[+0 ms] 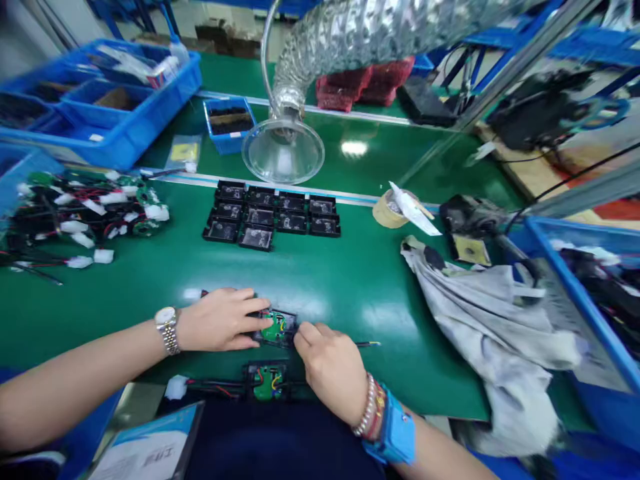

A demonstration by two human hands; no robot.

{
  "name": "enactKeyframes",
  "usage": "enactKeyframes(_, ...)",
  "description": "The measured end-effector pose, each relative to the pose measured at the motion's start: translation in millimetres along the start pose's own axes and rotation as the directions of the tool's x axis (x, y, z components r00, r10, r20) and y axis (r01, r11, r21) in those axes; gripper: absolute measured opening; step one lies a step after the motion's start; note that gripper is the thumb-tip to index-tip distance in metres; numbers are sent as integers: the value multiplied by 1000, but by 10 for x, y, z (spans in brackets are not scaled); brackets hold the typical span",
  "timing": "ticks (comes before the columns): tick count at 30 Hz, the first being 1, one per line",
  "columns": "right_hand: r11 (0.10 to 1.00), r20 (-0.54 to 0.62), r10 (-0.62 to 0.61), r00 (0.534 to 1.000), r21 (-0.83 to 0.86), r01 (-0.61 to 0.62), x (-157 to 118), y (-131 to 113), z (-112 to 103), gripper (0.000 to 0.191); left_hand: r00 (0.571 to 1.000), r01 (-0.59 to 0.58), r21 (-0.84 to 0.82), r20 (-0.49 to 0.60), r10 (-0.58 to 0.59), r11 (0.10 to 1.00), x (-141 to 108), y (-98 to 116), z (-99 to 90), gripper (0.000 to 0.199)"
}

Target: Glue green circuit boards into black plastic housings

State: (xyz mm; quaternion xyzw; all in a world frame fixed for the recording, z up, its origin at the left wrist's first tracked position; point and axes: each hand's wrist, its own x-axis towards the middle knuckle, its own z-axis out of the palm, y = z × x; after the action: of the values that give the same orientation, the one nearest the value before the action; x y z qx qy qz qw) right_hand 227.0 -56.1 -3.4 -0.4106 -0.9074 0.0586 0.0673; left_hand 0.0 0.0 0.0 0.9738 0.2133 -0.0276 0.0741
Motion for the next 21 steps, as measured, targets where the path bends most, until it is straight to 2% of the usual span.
enactKeyframes(6,996,139,-51,989,-59,60,98,38,8,18,1000,-1,-22,-15,1,1000,17,-1,-4,30)
enactKeyframes(8,996,147,-71,987,-52,79,132,84,1,17,1000,18,-23,-22,-18,1000,4,36,-1,30)
enactKeyframes(12,995,132,-90,987,-19,93,187,191,-12,13,991,126,-12,-37,-126,992,-47,149,36,30)
enactKeyframes(16,993,106,-40,994,116,27,181,264,8,15,983,179,13,-48,-178,984,-86,208,62,30)
enactKeyframes(21,968,108,-58,992,249,30,164,314,59,21,990,138,37,-3,-138,990,-69,174,7,31)
